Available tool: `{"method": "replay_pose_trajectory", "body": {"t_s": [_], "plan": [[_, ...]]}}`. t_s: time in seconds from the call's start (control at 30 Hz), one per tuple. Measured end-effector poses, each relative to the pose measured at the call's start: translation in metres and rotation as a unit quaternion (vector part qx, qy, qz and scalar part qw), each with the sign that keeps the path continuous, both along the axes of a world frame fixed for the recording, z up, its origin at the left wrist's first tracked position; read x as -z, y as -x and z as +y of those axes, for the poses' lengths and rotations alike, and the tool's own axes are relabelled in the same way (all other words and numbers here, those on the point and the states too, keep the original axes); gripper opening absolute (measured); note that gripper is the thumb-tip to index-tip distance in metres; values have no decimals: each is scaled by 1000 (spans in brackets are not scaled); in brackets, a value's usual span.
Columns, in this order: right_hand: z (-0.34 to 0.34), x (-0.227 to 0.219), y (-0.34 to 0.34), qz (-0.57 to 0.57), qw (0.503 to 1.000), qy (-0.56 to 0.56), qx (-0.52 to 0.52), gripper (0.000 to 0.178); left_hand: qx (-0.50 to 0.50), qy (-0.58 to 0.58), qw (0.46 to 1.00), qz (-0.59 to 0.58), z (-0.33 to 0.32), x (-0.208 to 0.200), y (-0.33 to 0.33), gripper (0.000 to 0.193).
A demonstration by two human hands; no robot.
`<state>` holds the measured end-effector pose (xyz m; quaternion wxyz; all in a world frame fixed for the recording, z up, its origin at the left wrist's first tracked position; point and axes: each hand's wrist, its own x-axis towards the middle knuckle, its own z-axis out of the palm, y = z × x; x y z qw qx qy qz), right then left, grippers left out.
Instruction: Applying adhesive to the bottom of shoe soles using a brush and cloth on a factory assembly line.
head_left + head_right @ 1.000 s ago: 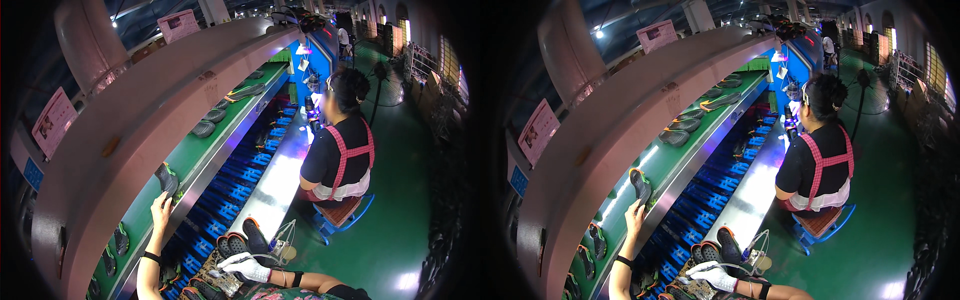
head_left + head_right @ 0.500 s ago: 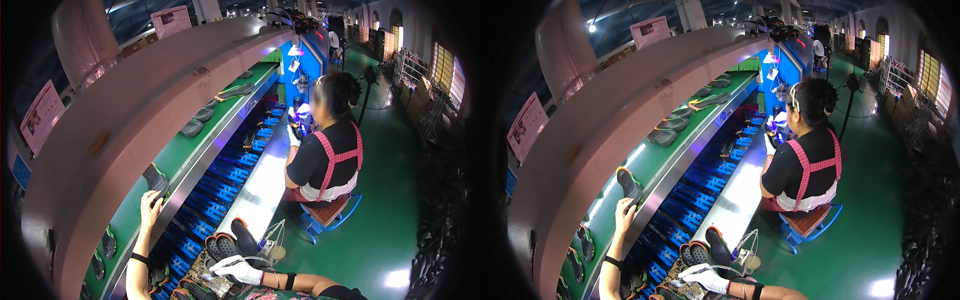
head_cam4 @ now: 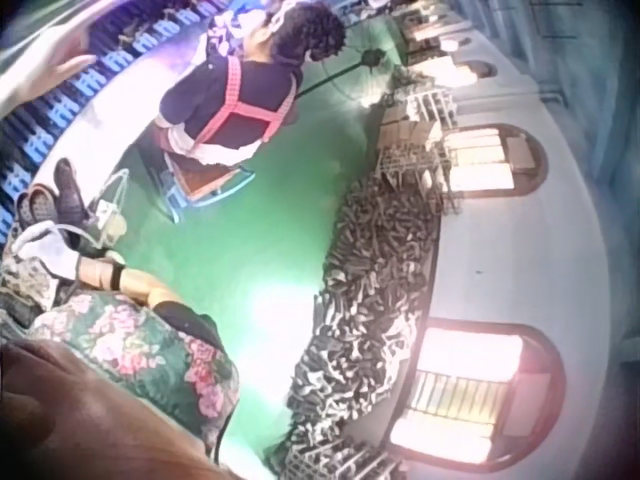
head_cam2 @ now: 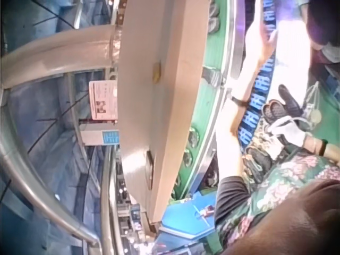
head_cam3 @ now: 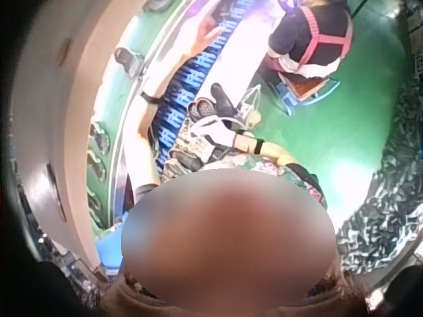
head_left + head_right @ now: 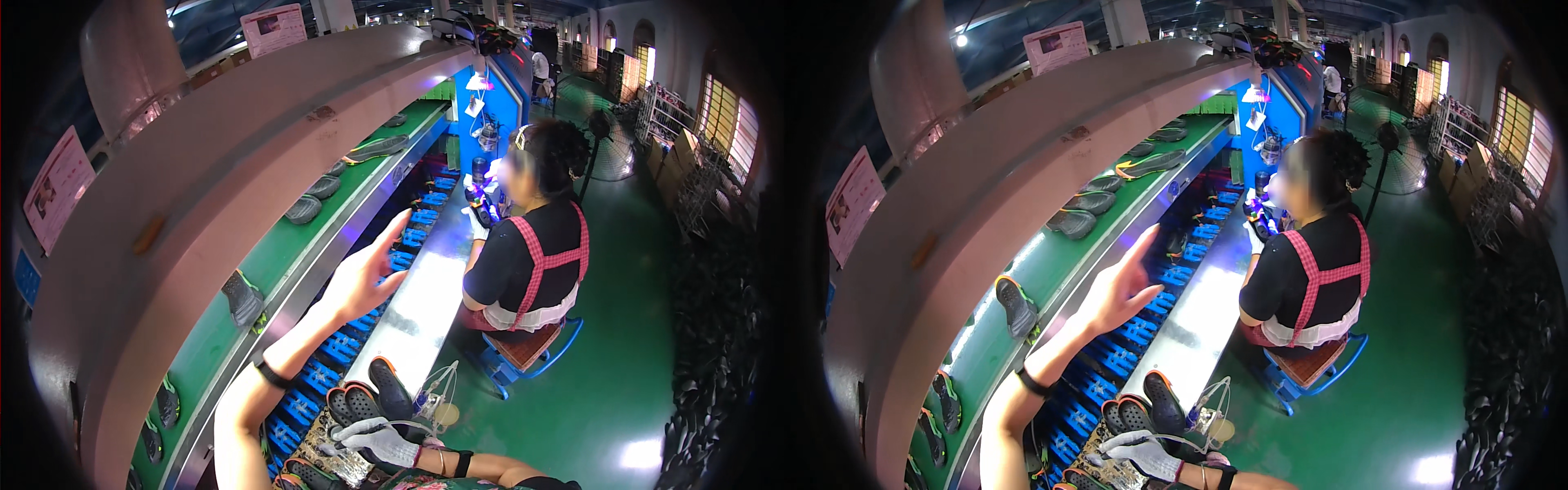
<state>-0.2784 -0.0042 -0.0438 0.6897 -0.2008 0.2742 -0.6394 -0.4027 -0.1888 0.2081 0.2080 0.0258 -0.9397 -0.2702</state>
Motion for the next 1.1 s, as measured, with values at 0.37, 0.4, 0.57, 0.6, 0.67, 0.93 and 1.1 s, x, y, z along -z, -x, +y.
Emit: {"method": "replay_pose_trajectory", "body": {"t_s": [0.37, 0.4, 0.57, 0.6, 0.67, 0.93, 1.1], "plan": [[8, -5, 19, 37, 995, -66, 69, 22, 168, -54, 976, -130, 25, 20, 124, 110], [8, -5, 25, 39, 993, -89, 67, 22, 189, -69, 963, -179, 28, 16, 114, 109], [4, -13, 19, 0, 996, -66, 58, 22, 197, -44, 966, -160, 4, 28, 69, 108], [2, -14, 15, -5, 996, -67, 51, 22, 202, -51, 970, -125, -1, 28, 66, 107], [-1, 12, 5, -32, 996, -46, 64, 20, 171, -36, 975, -139, 8, 13, 72, 106], [7, 9, -21, 12, 998, -2, 57, 20, 142, 20, 980, -140, 30, -11, 85, 107], [15, 9, -22, -3, 998, -1, 57, 23, 140, -11, 966, -216, 42, -5, 89, 106]]}}
